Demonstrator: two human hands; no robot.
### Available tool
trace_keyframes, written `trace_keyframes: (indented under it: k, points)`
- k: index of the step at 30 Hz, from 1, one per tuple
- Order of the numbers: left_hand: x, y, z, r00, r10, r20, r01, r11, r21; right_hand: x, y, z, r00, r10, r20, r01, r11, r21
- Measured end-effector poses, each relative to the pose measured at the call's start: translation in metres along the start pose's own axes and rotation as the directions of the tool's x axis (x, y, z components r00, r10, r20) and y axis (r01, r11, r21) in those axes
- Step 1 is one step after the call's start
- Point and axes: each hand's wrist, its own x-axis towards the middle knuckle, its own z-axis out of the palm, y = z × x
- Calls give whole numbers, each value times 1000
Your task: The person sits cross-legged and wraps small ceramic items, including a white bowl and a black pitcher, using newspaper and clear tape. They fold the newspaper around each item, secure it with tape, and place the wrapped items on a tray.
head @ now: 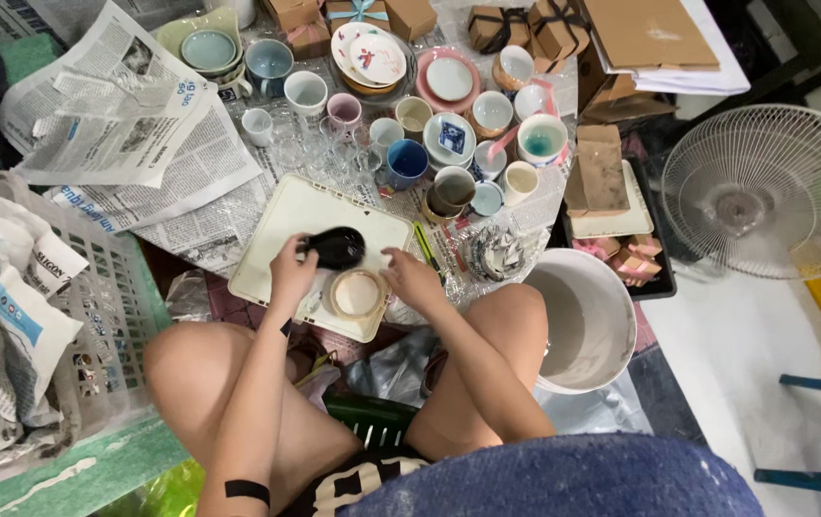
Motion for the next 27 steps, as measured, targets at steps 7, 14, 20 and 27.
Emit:
trace_keyframes:
  k: [7, 14, 20, 27]
  points:
    - [15, -52, 12, 935, -352, 34, 301, 741, -600, -14, -2, 45, 991, 99, 89, -94, 994, -57]
    - [5, -40, 7, 974, -161, -162, 148, 985, -89, -12, 14, 60, 985, 3, -170, 5, 999, 44]
    - [-31, 61, -27, 977, -21, -211, 118, 881, 458, -5, -10, 5, 966, 250, -70, -203, 894, 400]
    - [-58, 83, 11, 912, -86, 401, 206, 942, -266, -7, -26, -9, 981, 191, 44, -175, 752, 636]
